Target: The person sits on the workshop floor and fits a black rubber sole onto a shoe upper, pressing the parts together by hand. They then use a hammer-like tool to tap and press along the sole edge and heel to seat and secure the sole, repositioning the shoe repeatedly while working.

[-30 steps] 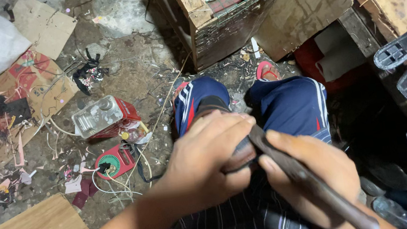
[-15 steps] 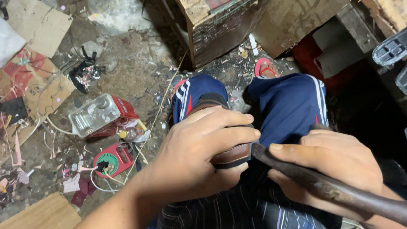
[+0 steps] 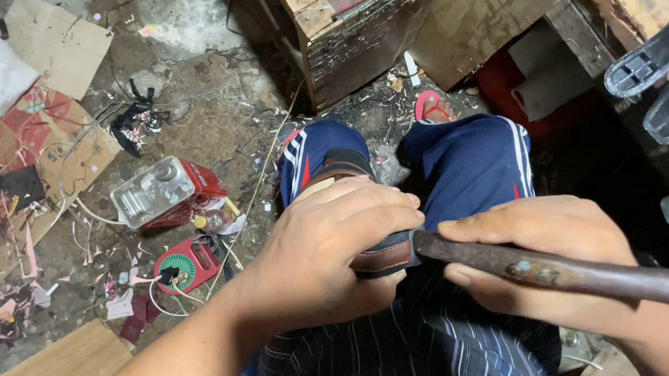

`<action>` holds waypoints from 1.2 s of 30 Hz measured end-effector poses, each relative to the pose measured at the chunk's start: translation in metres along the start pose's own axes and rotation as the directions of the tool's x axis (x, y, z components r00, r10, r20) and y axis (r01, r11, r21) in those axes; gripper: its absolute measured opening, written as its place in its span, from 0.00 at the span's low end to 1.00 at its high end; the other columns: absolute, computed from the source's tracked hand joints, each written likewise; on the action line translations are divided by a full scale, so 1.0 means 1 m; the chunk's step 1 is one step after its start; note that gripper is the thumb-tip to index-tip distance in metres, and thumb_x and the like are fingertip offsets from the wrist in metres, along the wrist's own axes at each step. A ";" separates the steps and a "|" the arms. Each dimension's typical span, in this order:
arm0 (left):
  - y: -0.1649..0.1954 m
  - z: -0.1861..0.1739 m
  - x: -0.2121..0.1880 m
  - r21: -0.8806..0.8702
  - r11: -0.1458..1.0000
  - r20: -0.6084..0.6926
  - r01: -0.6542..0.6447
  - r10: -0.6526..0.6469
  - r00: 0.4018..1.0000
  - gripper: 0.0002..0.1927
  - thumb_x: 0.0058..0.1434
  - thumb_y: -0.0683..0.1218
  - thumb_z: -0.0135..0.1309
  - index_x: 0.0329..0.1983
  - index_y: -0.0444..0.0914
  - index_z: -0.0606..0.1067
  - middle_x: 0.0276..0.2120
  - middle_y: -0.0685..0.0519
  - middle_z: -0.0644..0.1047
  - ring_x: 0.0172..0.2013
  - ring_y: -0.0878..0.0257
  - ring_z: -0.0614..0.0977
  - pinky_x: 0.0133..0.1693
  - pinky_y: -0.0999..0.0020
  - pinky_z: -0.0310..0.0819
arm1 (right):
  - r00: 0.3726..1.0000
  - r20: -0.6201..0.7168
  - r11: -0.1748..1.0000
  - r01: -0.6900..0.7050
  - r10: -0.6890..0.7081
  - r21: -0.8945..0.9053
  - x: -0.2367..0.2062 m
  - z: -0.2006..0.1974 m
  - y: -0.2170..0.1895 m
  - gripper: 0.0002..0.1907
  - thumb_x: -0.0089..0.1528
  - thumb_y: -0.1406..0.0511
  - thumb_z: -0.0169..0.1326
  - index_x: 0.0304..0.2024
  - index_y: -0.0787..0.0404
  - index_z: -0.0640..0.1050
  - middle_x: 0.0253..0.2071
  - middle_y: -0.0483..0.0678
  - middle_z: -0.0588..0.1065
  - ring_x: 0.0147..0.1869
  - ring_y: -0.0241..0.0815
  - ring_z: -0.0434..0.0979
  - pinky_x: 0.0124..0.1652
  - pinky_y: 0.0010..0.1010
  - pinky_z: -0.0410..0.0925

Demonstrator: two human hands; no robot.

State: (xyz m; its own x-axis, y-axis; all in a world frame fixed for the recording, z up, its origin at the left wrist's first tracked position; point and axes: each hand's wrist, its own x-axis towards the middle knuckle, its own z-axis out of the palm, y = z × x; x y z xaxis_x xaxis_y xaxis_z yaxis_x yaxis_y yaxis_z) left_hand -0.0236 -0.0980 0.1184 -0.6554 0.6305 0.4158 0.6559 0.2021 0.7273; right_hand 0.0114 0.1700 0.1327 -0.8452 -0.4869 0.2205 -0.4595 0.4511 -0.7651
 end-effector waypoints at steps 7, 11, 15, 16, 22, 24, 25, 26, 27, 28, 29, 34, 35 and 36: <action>0.001 0.006 -0.001 -0.002 1.000 0.015 -0.023 0.023 1.000 0.24 0.47 0.41 0.65 0.49 0.38 0.75 0.49 0.49 0.80 0.51 0.51 0.83 0.56 0.56 0.75 | 0.985 0.130 0.991 -0.125 0.118 0.051 0.000 -0.010 0.005 0.18 0.54 0.58 0.68 0.43 0.57 0.84 0.35 0.42 0.84 0.36 0.35 0.84 0.35 0.24 0.76; 0.000 0.009 -0.006 0.018 1.000 0.025 -0.006 0.006 1.000 0.22 0.49 0.42 0.65 0.48 0.39 0.75 0.50 0.48 0.80 0.52 0.52 0.82 0.55 0.56 0.75 | 0.979 0.084 0.981 -0.190 0.185 0.046 -0.003 0.001 0.009 0.16 0.50 0.59 0.68 0.38 0.58 0.85 0.32 0.44 0.85 0.34 0.37 0.84 0.33 0.25 0.78; -0.002 0.007 -0.010 0.003 0.998 -0.068 0.070 -0.070 0.995 0.22 0.48 0.46 0.62 0.47 0.38 0.74 0.45 0.48 0.80 0.49 0.53 0.81 0.64 0.46 0.64 | 0.968 0.118 0.968 -0.234 0.223 0.090 -0.007 0.014 0.012 0.16 0.50 0.60 0.69 0.39 0.58 0.85 0.31 0.43 0.84 0.33 0.37 0.84 0.33 0.27 0.77; -0.003 0.008 -0.014 -0.062 0.986 -0.145 0.153 -0.161 0.976 0.22 0.51 0.47 0.60 0.49 0.39 0.74 0.44 0.49 0.80 0.49 0.55 0.82 0.70 0.45 0.59 | 0.951 0.148 0.952 -0.288 0.272 0.104 -0.009 0.019 0.011 0.16 0.49 0.61 0.69 0.39 0.58 0.86 0.29 0.43 0.84 0.32 0.38 0.84 0.31 0.28 0.77; -0.022 0.055 -0.060 -0.987 -0.138 0.158 0.076 -0.877 0.455 0.30 0.65 0.51 0.48 0.65 0.31 0.64 0.55 0.38 0.73 0.54 0.48 0.78 0.59 0.47 0.72 | 0.984 0.100 0.974 0.124 -0.145 0.188 -0.016 0.069 0.012 0.20 0.47 0.61 0.72 0.41 0.57 0.83 0.20 0.44 0.71 0.23 0.44 0.72 0.27 0.36 0.61; -0.036 0.063 -0.080 -0.925 -0.378 0.340 0.040 -0.777 0.530 0.36 0.64 0.54 0.47 0.71 0.27 0.63 0.59 0.35 0.72 0.56 0.45 0.77 0.59 0.47 0.72 | 0.978 0.128 0.960 0.128 -0.164 0.247 -0.017 0.086 0.016 0.22 0.50 0.61 0.72 0.45 0.59 0.82 0.22 0.43 0.70 0.24 0.44 0.71 0.29 0.36 0.61; -0.039 0.067 -0.089 -0.916 -0.400 0.321 -0.008 -0.748 0.581 0.37 0.64 0.54 0.46 0.71 0.26 0.60 0.60 0.33 0.71 0.56 0.43 0.76 0.59 0.45 0.72 | 0.974 0.149 0.951 0.123 -0.171 0.284 -0.018 0.092 0.019 0.22 0.52 0.61 0.72 0.47 0.60 0.82 0.22 0.43 0.70 0.24 0.43 0.71 0.30 0.35 0.61; -0.042 0.068 -0.096 -0.907 -0.419 0.295 -0.053 -0.718 0.631 0.39 0.64 0.54 0.46 0.71 0.24 0.58 0.60 0.32 0.70 0.56 0.41 0.76 0.59 0.42 0.73 | 0.977 0.155 0.970 0.112 -0.148 0.215 -0.018 0.095 0.022 0.22 0.50 0.61 0.71 0.46 0.59 0.82 0.22 0.44 0.70 0.24 0.45 0.71 0.29 0.36 0.61; -0.046 0.071 -0.100 -0.907 -0.413 0.254 -0.081 -0.690 0.678 0.39 0.62 0.54 0.46 0.71 0.25 0.58 0.61 0.34 0.70 0.59 0.43 0.76 0.59 0.41 0.73 | 0.980 0.154 0.985 0.102 -0.123 0.135 -0.017 0.096 0.025 0.22 0.48 0.61 0.71 0.44 0.59 0.83 0.21 0.45 0.70 0.24 0.46 0.70 0.28 0.36 0.61; -0.050 0.074 -0.100 -0.905 -0.411 0.213 -0.107 -0.657 0.723 0.39 0.59 0.54 0.46 0.70 0.27 0.58 0.61 0.35 0.70 0.61 0.44 0.75 0.59 0.40 0.73 | 0.984 0.150 0.995 0.089 -0.096 0.051 -0.016 0.096 0.027 0.22 0.46 0.61 0.71 0.42 0.59 0.83 0.20 0.46 0.70 0.23 0.47 0.70 0.27 0.36 0.61; -0.054 0.076 -0.099 -0.902 -0.409 0.166 -0.136 -0.623 0.765 0.39 0.57 0.53 0.46 0.69 0.28 0.58 0.62 0.37 0.70 0.63 0.46 0.75 0.58 0.39 0.73 | 0.988 0.107 0.993 0.106 -0.112 0.059 -0.014 0.095 0.030 0.21 0.50 0.62 0.69 0.44 0.60 0.82 0.23 0.46 0.72 0.25 0.46 0.72 0.28 0.35 0.63; -0.089 0.086 -0.082 -0.930 -0.354 0.125 -0.097 -0.554 0.823 0.32 0.70 0.53 0.44 0.71 0.29 0.61 0.60 0.38 0.72 0.60 0.45 0.76 0.61 0.45 0.72 | 0.997 0.027 0.988 -0.077 0.074 0.135 -0.004 0.088 0.036 0.16 0.57 0.66 0.64 0.47 0.62 0.81 0.30 0.47 0.78 0.30 0.41 0.80 0.31 0.28 0.71; -0.096 0.087 -0.081 -0.918 -0.381 0.114 -0.112 -0.523 0.845 0.31 0.75 0.55 0.43 0.71 0.28 0.61 0.61 0.36 0.73 0.59 0.46 0.77 0.62 0.48 0.71 | 0.991 0.024 0.984 -0.137 0.135 0.113 -0.002 0.089 0.036 0.16 0.57 0.65 0.64 0.47 0.62 0.81 0.29 0.47 0.79 0.29 0.41 0.80 0.31 0.28 0.71; -0.102 0.088 -0.081 -0.934 -0.347 0.127 -0.083 -0.542 0.831 0.30 0.75 0.54 0.43 0.70 0.28 0.62 0.61 0.37 0.73 0.59 0.47 0.77 0.62 0.49 0.71 | 0.981 0.014 0.977 -0.193 0.192 0.091 -0.001 0.089 0.037 0.17 0.56 0.65 0.64 0.47 0.62 0.81 0.28 0.46 0.79 0.29 0.41 0.81 0.31 0.28 0.71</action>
State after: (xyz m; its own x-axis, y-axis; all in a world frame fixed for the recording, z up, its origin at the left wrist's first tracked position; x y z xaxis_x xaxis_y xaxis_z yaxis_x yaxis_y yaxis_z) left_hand -0.0039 -0.1035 -0.0378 -0.8523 0.5096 -0.1177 -0.5227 -0.8228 0.2231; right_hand 0.0196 0.1204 0.0504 -0.9138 -0.4018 0.0603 -0.2610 0.4668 -0.8450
